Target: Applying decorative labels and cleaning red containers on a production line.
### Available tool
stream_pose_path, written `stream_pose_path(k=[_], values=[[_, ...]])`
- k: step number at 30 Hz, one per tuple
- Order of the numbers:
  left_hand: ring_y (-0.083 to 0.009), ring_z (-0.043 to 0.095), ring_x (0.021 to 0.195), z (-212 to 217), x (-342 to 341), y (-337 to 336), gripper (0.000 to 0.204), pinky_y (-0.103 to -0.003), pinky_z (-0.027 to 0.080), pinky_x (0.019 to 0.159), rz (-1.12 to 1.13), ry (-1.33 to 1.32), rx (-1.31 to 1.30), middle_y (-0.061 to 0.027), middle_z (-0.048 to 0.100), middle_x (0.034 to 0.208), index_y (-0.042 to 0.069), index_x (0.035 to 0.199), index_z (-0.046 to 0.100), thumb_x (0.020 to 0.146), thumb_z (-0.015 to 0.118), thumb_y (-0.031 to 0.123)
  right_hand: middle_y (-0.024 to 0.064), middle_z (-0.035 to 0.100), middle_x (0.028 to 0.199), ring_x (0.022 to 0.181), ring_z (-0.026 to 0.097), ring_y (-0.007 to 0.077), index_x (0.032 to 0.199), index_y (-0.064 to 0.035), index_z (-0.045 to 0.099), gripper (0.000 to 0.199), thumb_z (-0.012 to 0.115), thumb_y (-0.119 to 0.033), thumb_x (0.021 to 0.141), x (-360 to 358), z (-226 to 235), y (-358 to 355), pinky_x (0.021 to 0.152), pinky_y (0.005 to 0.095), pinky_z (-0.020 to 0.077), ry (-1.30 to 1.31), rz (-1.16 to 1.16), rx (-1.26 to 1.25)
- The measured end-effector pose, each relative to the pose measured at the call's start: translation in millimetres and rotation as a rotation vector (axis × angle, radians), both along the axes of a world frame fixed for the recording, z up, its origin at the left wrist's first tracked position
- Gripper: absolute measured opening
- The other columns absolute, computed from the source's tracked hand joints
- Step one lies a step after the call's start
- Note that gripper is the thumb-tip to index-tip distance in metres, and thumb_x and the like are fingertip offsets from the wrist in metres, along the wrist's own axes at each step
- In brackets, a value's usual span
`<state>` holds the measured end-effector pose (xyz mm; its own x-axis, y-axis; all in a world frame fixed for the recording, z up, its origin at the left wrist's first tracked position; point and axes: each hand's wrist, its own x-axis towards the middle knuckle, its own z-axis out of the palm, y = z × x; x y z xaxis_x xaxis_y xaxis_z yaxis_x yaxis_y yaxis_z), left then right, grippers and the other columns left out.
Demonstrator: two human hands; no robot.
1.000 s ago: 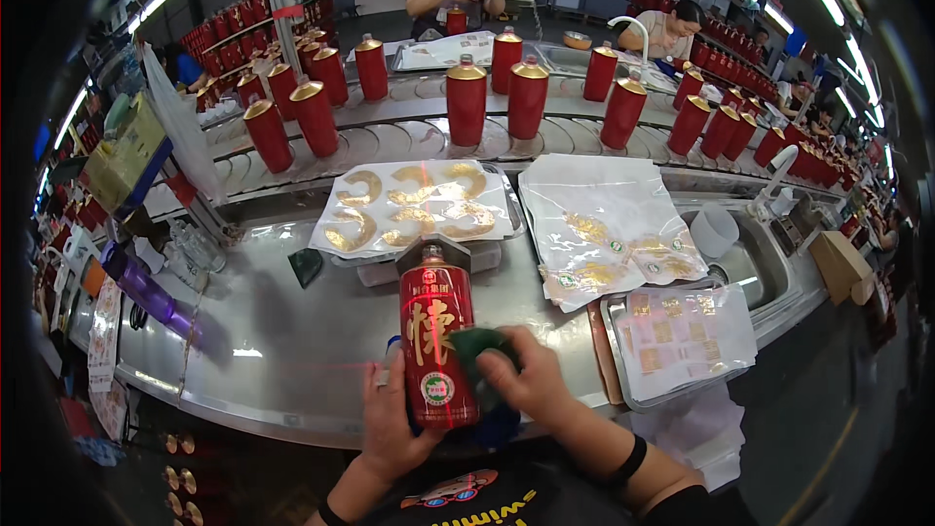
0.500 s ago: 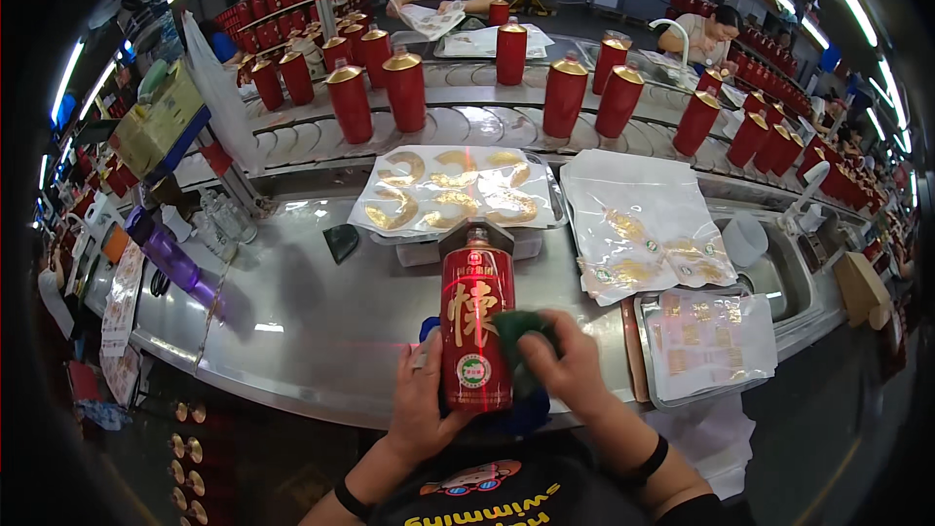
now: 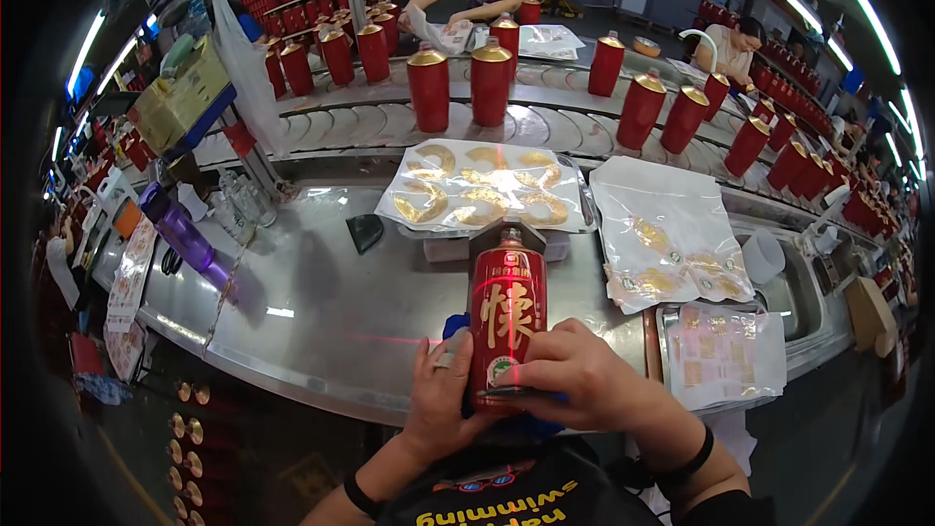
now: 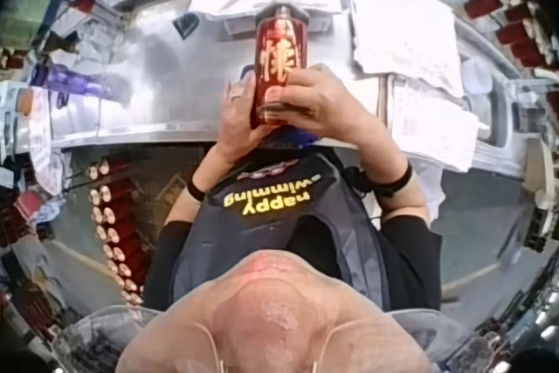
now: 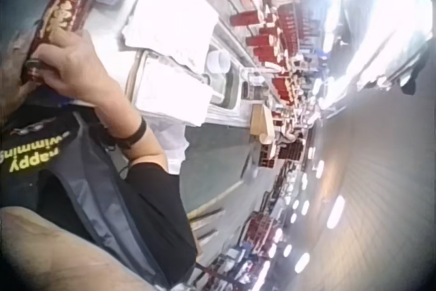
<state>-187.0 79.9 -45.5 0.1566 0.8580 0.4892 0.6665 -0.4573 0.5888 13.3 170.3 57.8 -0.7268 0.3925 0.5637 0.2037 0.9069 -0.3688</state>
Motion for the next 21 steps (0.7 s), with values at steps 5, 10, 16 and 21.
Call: stream_pose_path(k=[5,10,16,21], values=[[-0.0393,0.046,0.122,6,-3,-1,0.095,-0.062,0.019,0.109,0.037,0.103,0.075,-0.0246,0.054,0.126,-0.003,0.142,0.037,0.072,0.076,0.049,0.0133,0.063,0.085,0.077,0.063,0.0324,0.097,-0.0043,0.063,0.022,0.072,-0.014,0.079,-6,-3,24,0.069,0.0394,0.0489,0.058,-0.479,-0.055],[-0.0364,0.044,0.125,3,-3,-1,0.101,-0.06,0.017,0.11,0.02,0.06,0.036,-0.0201,0.061,0.112,-0.002,0.146,0.029,0.072,0.076,0.048,0.0144,0.064,0.089,0.079,0.063,0.0324,0.1,-0.0038,0.063,0.024,0.071,-0.015,0.081,-9,-13,32,0.071,0.0385,0.0501,-0.076,0.013,-0.374],[-0.0363,0.044,0.125,4,-5,2,0.101,-0.061,0.017,0.109,-0.007,-0.001,-0.011,-0.0207,0.057,0.119,-0.003,0.147,0.028,0.073,0.075,0.048,0.0059,0.059,0.079,0.079,0.06,0.0259,0.099,-0.0106,0.064,0.028,0.075,-0.015,0.074,-16,10,22,0.068,0.0378,0.0422,-0.005,-0.251,0.216],[-0.0368,0.045,0.123,16,-7,-1,0.099,-0.063,0.018,0.108,0.024,0.169,0.058,-0.0203,0.055,0.124,-0.003,0.146,0.03,0.073,0.075,0.048,0.0115,0.06,0.078,0.073,0.059,0.0319,0.096,-0.0061,0.062,0.024,0.073,-0.017,0.078,-25,17,28,0.064,0.0423,0.0464,0.022,-0.103,-0.262]])
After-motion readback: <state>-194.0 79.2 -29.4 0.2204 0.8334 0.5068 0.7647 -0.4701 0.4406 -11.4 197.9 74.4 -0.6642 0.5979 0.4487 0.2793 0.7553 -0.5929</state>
